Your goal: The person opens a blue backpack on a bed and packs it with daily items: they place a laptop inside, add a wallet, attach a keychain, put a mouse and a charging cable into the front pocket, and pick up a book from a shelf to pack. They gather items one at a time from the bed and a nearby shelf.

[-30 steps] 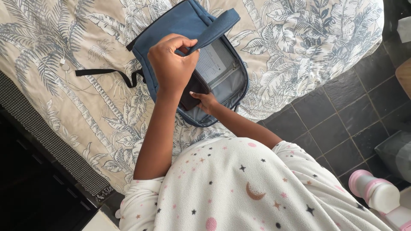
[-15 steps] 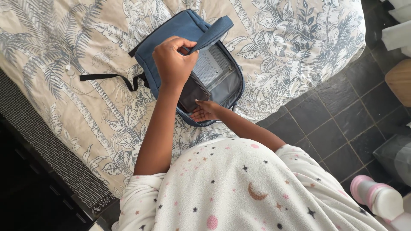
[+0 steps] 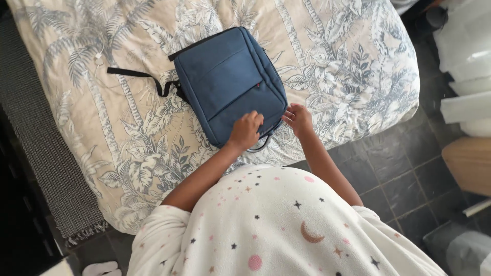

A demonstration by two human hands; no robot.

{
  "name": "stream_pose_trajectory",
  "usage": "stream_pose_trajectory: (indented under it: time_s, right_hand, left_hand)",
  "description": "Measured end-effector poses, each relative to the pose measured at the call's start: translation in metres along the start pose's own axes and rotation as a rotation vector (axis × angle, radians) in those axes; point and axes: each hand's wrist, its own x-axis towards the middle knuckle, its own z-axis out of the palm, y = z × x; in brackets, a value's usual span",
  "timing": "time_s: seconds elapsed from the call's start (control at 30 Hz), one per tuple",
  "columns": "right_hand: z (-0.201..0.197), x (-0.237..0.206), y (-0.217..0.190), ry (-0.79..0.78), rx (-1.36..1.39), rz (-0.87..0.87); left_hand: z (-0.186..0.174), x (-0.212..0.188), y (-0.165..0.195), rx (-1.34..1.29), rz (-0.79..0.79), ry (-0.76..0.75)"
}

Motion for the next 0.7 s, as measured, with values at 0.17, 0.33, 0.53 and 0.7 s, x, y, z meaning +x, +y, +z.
stream_pose_trajectory:
  time_s: [0.17,0.33,0.53,0.7]
  right_hand:
    - [-0.011,-0.026,-0.005,0.033,-0.193,-0.022]
    - [-0.004,-0.042,-0.001,-0.074,-0.402,-0.019]
    - [0.042,-0.048,0.022,-0.129,-0.730,-0.272]
    - [0.115,-0.068,0.078,-0.532,-0.934,-0.410]
  left_hand:
    - [0.035,-0.019,0.003,0.140,-0.043,-0.046]
    - [0.038,-0.030,0.012,0.117,-0.187,0.052]
    - [0.014,-0.075,0.018,0.083,-0.439,0.292]
    - [-0.016,-0.145,0.025,0.098,-0.576,0.613]
